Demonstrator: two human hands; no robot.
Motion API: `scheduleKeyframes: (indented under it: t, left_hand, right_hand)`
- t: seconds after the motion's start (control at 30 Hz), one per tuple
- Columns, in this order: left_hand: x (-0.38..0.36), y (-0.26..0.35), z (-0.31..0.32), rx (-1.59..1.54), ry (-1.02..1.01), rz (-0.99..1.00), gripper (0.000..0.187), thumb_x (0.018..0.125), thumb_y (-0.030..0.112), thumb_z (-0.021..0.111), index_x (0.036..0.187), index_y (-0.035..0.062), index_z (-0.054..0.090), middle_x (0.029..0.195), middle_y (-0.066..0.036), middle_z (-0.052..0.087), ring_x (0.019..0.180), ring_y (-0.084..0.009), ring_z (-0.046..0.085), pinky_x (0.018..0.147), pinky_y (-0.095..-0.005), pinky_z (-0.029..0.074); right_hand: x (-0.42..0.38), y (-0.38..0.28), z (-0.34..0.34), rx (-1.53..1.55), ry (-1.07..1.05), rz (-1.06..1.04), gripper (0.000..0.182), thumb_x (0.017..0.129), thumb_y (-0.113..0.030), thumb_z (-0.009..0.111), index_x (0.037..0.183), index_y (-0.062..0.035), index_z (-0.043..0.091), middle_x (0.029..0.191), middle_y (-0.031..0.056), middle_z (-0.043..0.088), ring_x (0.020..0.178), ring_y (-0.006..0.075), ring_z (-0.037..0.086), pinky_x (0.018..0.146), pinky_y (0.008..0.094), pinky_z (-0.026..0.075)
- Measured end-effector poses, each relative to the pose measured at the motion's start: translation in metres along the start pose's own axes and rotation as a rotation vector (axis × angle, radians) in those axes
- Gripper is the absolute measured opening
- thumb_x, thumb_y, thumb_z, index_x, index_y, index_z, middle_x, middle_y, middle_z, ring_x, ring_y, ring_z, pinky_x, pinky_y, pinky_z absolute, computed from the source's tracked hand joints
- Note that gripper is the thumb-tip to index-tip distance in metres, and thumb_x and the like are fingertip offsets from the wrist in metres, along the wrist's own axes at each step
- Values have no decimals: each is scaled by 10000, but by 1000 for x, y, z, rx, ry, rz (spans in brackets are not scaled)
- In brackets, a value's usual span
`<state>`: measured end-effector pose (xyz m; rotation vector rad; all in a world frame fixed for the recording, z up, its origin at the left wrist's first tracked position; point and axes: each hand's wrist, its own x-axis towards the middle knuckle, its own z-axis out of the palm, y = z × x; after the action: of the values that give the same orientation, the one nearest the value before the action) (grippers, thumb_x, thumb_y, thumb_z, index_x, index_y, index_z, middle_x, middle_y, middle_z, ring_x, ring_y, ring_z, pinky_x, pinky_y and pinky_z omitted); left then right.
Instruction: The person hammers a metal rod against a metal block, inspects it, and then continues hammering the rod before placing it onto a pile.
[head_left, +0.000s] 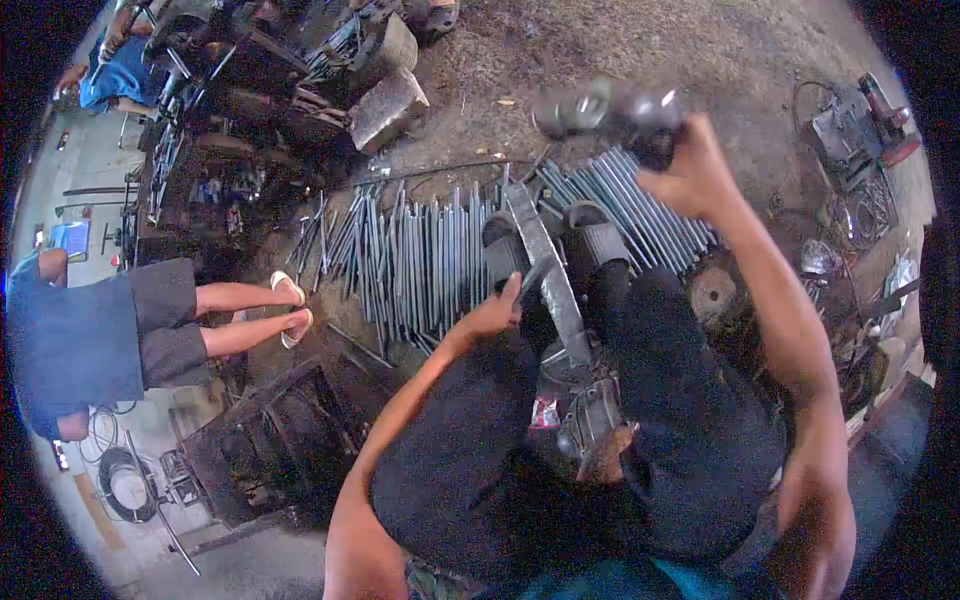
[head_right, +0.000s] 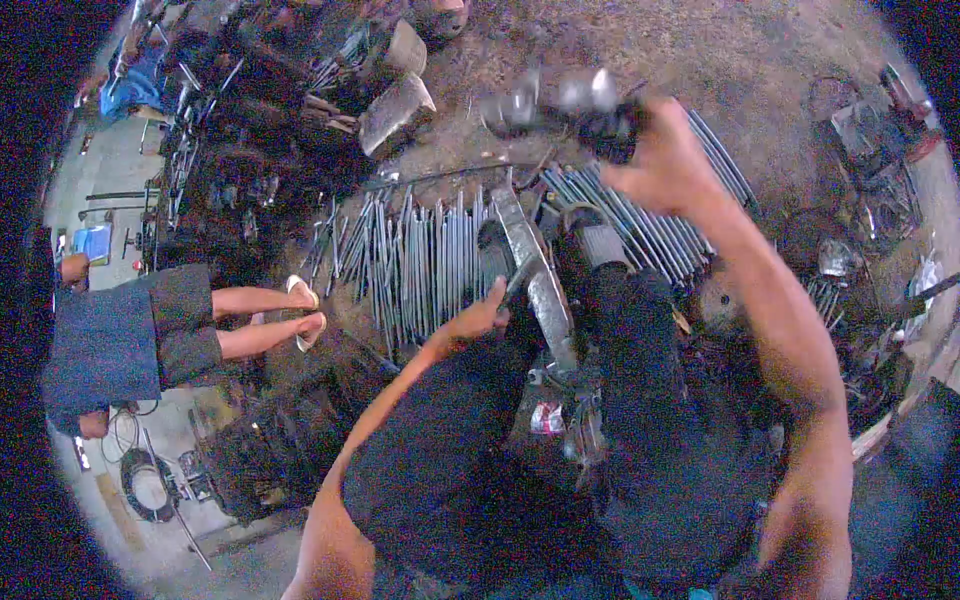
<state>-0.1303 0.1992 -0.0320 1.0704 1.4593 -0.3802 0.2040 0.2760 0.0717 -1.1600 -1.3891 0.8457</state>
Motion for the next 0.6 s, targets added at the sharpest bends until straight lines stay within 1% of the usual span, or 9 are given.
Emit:
scheduleKeyframes:
  t: [0.07, 0.1, 0.13, 0.17, 0.23, 0.33, 0.4, 0.47, 0.6]
  left_hand:
    - [13, -9, 3, 18, -14, 45, 982, 857, 781, 199, 1061, -98, 586, 902, -220, 621, 843, -266, 587, 834, -371, 438]
    - [8, -6, 13, -112, 100, 78, 975, 854, 787, 187, 992, -85, 602, 848, -180, 608, 801, -257, 566, 809, -375, 436]
    - [3, -7, 19, -242, 215, 103, 973, 851, 793, 176, 922, -71, 619, 794, -140, 596, 759, -248, 545, 785, -378, 434]
    - [26, -27, 7, -150, 31, 35, 965, 855, 788, 165, 1035, -53, 604, 859, -142, 609, 787, -253, 552, 797, -389, 434]
    - [18, -18, 3, -69, 45, 28, 943, 863, 779, 178, 1092, -43, 579, 891, -135, 608, 793, -255, 548, 803, -391, 429]
    - [-1, -6, 5, -111, 44, 52, 894, 892, 740, 199, 1220, -29, 515, 983, -156, 611, 836, -287, 554, 844, -391, 419]
    - [-5, -1, 14, -229, 31, 109, 869, 912, 710, 207, 1290, -25, 475, 1043, -185, 616, 873, -316, 566, 879, -388, 414]
    - [-1, -11, 10, -110, 177, 106, 811, 948, 647, 201, 1355, -18, 424, 1156, -244, 592, 973, -370, 570, 949, -363, 395]
    - [70, -70, 9, -193, 83, 61, 794, 957, 630, 193, 1313, -20, 479, 1112, -253, 612, 981, -339, 581, 941, -348, 405]
  right_hand:
    - [25, -37, -15, -206, -19, -503, 254, 719, -21, 668, 939, 3, 544, 752, 80, 572, 700, 182, 559, 632, 325, 444]
    - [30, -56, -22, -208, -25, -502, 254, 719, -21, 668, 939, 3, 544, 752, 80, 572, 700, 182, 559, 632, 325, 444]
    - [29, -74, -26, -300, -81, -441, 139, 725, -96, 637, 858, -65, 614, 791, 54, 624, 767, 179, 602, 719, 304, 447]
    - [26, -83, -27, -392, -133, -384, 100, 731, -172, 605, 777, -132, 684, 829, 29, 676, 834, 177, 645, 805, 283, 449]
    - [4, 2, -60, -268, -258, -369, 208, 748, -215, 600, 900, -95, 675, 953, 49, 680, 887, 189, 642, 864, 313, 463]
    - [-84, 59, 48, -75, -229, 67, 460, 653, -161, 702, 1043, 42, 568, 1012, 214, 602, 955, 257, 617, 854, 351, 495]
    - [-90, 96, 58, -680, -620, 588, 358, 624, -127, 676, 902, 85, 601, 893, 300, 623, 886, 348, 647, 785, 397, 508]
    - [-84, 110, 33, -709, -341, 424, 326, 617, -138, 622, 866, 71, 641, 828, 317, 620, 845, 456, 618, 782, 477, 507]
    - [-37, 40, -1, -679, -101, 338, 412, 597, -217, 682, 854, 91, 591, 771, 264, 631, 731, 352, 635, 720, 433, 509]
